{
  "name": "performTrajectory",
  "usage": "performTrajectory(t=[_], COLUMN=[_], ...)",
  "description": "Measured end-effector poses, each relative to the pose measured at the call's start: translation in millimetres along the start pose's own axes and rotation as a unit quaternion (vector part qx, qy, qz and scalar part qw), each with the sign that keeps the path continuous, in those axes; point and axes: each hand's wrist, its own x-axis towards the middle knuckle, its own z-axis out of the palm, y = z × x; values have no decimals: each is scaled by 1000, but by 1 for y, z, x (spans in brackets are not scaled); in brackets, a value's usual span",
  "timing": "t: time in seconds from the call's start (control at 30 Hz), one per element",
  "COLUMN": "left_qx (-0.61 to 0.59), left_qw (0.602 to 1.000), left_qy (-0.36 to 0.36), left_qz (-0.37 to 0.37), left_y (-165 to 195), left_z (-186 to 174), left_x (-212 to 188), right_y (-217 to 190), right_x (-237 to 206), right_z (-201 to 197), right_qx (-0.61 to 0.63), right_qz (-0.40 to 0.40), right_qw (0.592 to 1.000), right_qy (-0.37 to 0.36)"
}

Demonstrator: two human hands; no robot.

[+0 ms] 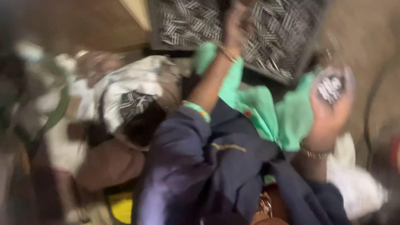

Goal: The person sits on the floor among trays of small metal cylindrical parts, picks up handfuls of the parts, and places them one at a time into a tray, occasionally holding a group of parts in one hand while selecting with the other. The parts are moved between trays on the floor around them.

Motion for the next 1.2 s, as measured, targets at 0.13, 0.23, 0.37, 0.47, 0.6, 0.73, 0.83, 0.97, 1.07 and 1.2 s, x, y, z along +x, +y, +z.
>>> performTrajectory(t=[0.13, 0.23, 0.37, 0.47, 0.6, 0.73, 0.83, 0.97, 1.07, 1.2], left_qx=[-9, 0, -27, -5, -13, 117, 201, 389, 359, 455], left_qw=[999, 993, 994, 993, 997, 970, 962, 904, 906, 849], left_qy=[26, 85, 89, 114, 80, -32, -28, 20, 10, 47], left_qz=[-24, -81, -56, -21, 7, 209, 184, 178, 226, 265], left_y=[26, 45, 51, 51, 44, 12, -21, -51, -55, -59], left_z=[21, 30, 37, 32, 30, 25, 23, 30, 37, 39], left_x=[-2, 5, 32, 65, 108, 127, 130, 130, 125, 117], right_y=[-1, 1, 6, 29, 64, 83, 99, 145, 196, 226], right_x=[41, 71, 109, 137, 161, 174, 187, 240, 280, 286], right_z=[-2, -17, -49, -78, -87, -96, -106, -95, -58, -13], right_qx=[-94, -173, -211, -273, -407, -521, -793, -897, -695, -780], right_qz=[-19, -26, 15, 35, 76, 89, -53, -128, 145, -259], right_qw=[995, 985, 974, 958, 908, 848, 533, 245, 688, 306], right_qy=[30, 8, 78, 83, 58, 50, -290, -344, -151, -480])
